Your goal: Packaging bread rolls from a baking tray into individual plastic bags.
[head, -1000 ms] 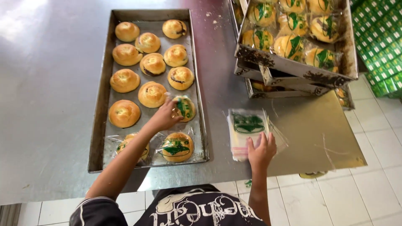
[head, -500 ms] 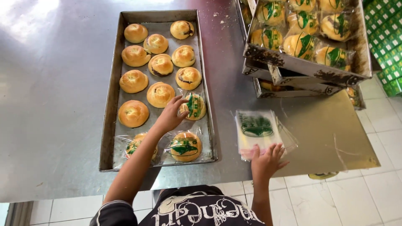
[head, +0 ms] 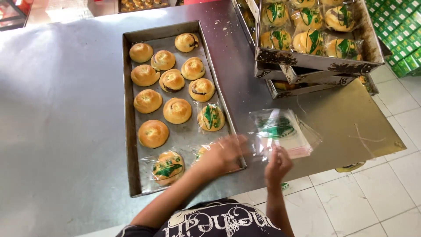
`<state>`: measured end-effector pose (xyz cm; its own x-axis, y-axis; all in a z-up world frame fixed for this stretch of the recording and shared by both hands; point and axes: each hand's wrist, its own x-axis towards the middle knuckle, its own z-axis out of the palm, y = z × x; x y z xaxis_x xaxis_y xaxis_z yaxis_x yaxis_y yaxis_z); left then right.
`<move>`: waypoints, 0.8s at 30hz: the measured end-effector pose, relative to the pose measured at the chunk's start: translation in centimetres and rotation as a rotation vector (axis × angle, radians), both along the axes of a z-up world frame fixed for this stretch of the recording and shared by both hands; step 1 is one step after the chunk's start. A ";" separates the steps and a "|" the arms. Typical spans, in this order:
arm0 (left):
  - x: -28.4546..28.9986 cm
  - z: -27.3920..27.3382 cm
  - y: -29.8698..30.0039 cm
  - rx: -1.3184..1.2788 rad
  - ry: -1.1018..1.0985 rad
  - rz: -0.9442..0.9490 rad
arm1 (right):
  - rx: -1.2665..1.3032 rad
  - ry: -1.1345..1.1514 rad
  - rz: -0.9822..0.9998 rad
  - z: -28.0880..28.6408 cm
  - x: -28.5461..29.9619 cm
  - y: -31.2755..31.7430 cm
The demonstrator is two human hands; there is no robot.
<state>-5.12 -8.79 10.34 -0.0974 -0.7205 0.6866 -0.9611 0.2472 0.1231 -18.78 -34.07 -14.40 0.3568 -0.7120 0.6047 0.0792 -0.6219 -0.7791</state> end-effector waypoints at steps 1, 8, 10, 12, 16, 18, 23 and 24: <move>-1.4 -2.2 -0.1 0.001 0.002 -0.007 | 0.001 0.002 -0.007 2.7 0.3 2.8; -2.6 -9.2 2.6 -0.314 -0.070 0.278 | 0.421 -0.108 0.399 8.7 2.1 13.0; -2.0 -9.7 3.9 -0.353 0.003 0.302 | 0.469 -0.122 0.424 7.8 2.2 13.7; -1.3 -9.7 5.5 -0.377 0.273 0.285 | 0.308 -0.003 0.600 8.9 2.9 14.7; -0.6 -9.7 7.9 -0.405 0.461 0.328 | 0.085 0.042 0.701 14.5 5.1 18.3; -0.3 -10.6 9.2 -0.419 0.581 0.319 | -0.020 0.127 0.615 13.9 5.7 18.9; 0.9 -9.8 14.0 -0.299 0.600 0.482 | -0.115 0.247 0.715 13.8 7.7 19.2; 1.2 -8.3 15.3 -0.213 0.591 0.500 | -0.226 0.308 0.748 13.7 8.1 18.9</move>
<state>-3.97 6.51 2.01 0.6246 -0.4306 0.6515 -0.7550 -0.1199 0.6447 -10.72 -15.16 -0.74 0.8592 -0.0959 0.5025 0.3365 -0.6338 -0.6965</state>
